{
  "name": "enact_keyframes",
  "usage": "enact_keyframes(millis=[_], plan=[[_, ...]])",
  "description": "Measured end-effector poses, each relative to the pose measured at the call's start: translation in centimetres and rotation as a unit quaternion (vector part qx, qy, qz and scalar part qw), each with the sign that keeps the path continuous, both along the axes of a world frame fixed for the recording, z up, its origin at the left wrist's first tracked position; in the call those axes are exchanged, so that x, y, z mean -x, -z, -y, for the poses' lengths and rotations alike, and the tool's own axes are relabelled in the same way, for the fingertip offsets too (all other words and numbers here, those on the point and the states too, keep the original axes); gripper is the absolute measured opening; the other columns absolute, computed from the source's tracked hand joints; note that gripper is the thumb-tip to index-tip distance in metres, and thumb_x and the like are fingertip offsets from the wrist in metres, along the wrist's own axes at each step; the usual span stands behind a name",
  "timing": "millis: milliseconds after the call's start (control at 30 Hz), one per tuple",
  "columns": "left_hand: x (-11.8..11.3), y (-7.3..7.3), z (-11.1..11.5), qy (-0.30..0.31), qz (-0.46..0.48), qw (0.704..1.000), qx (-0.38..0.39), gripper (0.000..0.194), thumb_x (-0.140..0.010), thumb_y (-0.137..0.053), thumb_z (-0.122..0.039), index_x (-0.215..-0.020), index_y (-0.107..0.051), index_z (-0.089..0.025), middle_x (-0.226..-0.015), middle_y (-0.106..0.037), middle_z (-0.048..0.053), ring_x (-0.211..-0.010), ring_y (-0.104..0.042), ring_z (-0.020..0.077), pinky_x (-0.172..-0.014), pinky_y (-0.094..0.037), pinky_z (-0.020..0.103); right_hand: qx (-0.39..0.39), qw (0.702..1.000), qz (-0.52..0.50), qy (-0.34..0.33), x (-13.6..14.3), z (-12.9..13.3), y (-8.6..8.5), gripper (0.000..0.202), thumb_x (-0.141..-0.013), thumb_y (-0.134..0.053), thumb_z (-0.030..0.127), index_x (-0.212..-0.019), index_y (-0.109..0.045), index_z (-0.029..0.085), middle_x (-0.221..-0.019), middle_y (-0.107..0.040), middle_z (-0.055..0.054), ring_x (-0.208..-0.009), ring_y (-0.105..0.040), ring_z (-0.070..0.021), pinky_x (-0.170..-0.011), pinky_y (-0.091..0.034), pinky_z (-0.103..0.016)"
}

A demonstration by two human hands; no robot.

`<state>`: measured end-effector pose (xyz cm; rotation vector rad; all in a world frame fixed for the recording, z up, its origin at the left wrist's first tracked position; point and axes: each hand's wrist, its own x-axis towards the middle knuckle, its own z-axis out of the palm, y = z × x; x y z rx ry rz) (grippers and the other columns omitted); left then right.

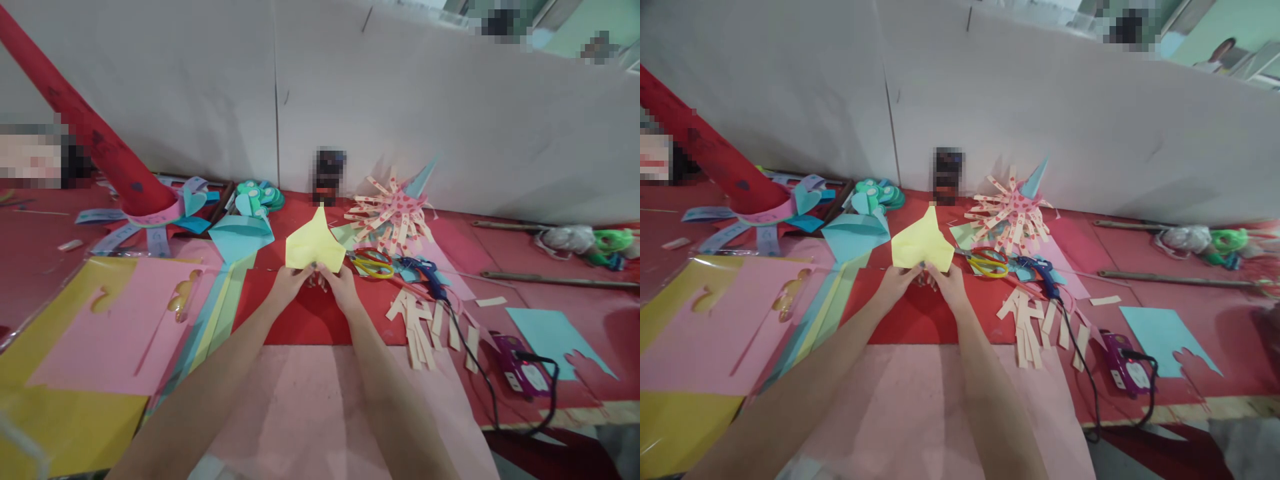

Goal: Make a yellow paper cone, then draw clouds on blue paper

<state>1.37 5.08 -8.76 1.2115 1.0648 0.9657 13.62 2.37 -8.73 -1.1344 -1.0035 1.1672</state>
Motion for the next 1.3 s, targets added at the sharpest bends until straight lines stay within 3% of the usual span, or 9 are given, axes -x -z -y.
enact_keyframes(millis=[267,700,967,1300], plan=[[-0.13,-0.39,0.15,-0.017,0.004,1.0,0.001,0.032,-0.061,-0.063,-0.046,-0.056,-0.057,-0.015,-0.047,-0.057,-0.001,-0.046,-0.054,0.0129,-0.05,-0.047,0.025,0.009,0.999,0.043,-0.013,-0.07,0.02,0.04,0.034,-0.071,-0.06,0.044,-0.053,-0.05,0.016,-0.035,-0.044,0.006,-0.031,-0.036,-0.0059,-0.034,-0.028,-0.02],[-0.11,-0.64,0.38,0.023,0.031,0.999,0.027,0.045,-0.067,-0.054,-0.056,-0.053,-0.059,-0.014,-0.046,-0.057,0.002,-0.044,-0.055,0.0128,-0.05,-0.046,0.025,0.004,0.999,0.033,-0.002,-0.3,-0.04,0.27,0.034,-0.07,-0.061,0.043,-0.054,-0.05,0.016,-0.034,-0.04,0.007,-0.03,-0.032,-0.0049,-0.035,-0.024,-0.021],[0.03,-0.26,0.19,0.025,0.011,1.0,0.004,0.035,-0.068,-0.056,-0.047,-0.051,-0.057,-0.015,-0.045,-0.056,0.0,-0.045,-0.055,0.0119,-0.05,-0.046,0.023,0.013,0.999,0.05,-0.005,-0.28,-0.05,0.05,0.036,-0.07,-0.06,0.045,-0.051,-0.048,0.017,-0.035,-0.042,0.006,-0.032,-0.037,-0.0062,-0.037,-0.03,-0.021],[0.02,-0.41,0.2,0.019,0.01,1.0,0.009,0.035,-0.07,-0.055,-0.045,-0.05,-0.057,-0.015,-0.044,-0.056,0.0,-0.043,-0.054,0.012,-0.05,-0.044,0.023,0.026,0.999,0.001,-0.018,-0.16,0.02,0.03,0.037,-0.071,-0.057,0.047,-0.054,-0.052,0.016,-0.039,-0.049,0.003,-0.033,-0.042,-0.0074,-0.033,-0.032,-0.02]])
